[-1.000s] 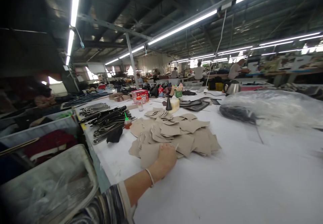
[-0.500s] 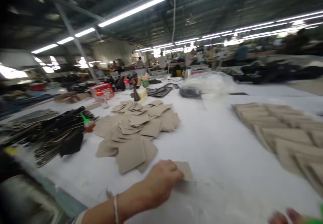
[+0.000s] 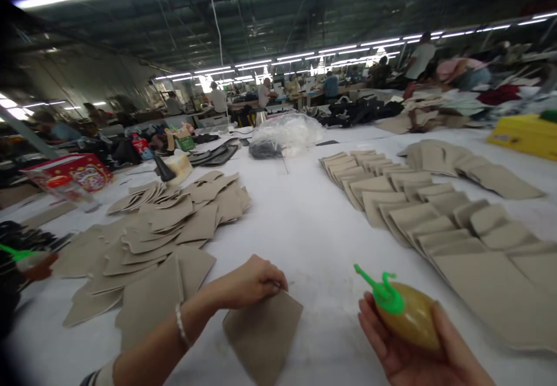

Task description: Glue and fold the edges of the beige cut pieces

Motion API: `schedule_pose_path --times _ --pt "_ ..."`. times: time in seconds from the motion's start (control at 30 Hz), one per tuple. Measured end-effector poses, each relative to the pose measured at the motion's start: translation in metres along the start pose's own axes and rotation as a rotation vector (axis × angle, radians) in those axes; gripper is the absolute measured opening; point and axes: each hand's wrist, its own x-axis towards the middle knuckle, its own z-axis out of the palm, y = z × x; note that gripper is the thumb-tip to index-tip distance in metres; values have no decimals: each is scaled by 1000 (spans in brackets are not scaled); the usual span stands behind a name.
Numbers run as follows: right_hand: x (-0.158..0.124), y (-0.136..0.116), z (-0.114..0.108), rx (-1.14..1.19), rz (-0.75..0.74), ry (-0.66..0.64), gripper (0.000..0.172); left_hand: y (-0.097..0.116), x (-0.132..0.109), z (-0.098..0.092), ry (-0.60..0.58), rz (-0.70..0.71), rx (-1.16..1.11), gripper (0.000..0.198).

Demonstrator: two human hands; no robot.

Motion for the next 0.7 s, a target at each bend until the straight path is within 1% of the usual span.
schedule_pose_path --times 0.03,0.1,0.17,0.2,0.27,0.3,0.33,0.37,0.4,0.47,0.53,0.57,0.6,0.63,0.7 --pt "-1 -4 2 27 14 50 33 5 1 -2 23 -3 13 25" --pt "-1 -10 3 42 -2 86 34 19 -3 -9 125 2 63 25" --pt "-1 -13 1 41 -22 81 33 33 -14 -15 282 52 145 28" --pt "0 -14 -1 41 -30 79 33 38 -21 -14 370 94 192 30" --pt "1 -14 -5 44 -38 79 33 40 -37 -5 499 187 281 35" --pt "1 -14 -7 46 -44 79 33 37 -45 3 530 225 322 36" --pt "1 -13 -9 48 -49 83 32 30 -51 13 523 248 355 36" --pt "1 -12 -10 51 -56 92 31 20 -57 24 488 254 374 34" --pt "0 -11 -11 52 -62 96 29 10 -61 34 419 236 382 30" --pt "-1 -8 -10 45 -81 97 28 -10 -68 50 226 132 383 27" --pt "-2 -4 -9 17 -91 67 31 -20 -70 57 61 6 358 38" --pt "-3 -2 -8 -3 -97 45 33 -19 -70 58 9 -44 329 42" --pt "-3 0 -8 -27 -104 27 35 -15 -69 57 -17 -90 285 43" --pt "-4 2 -8 -58 -113 11 39 -9 -66 56 -14 -138 233 40" --pt "-4 5 -9 -145 -143 -19 46 7 -59 56 32 -237 151 33"
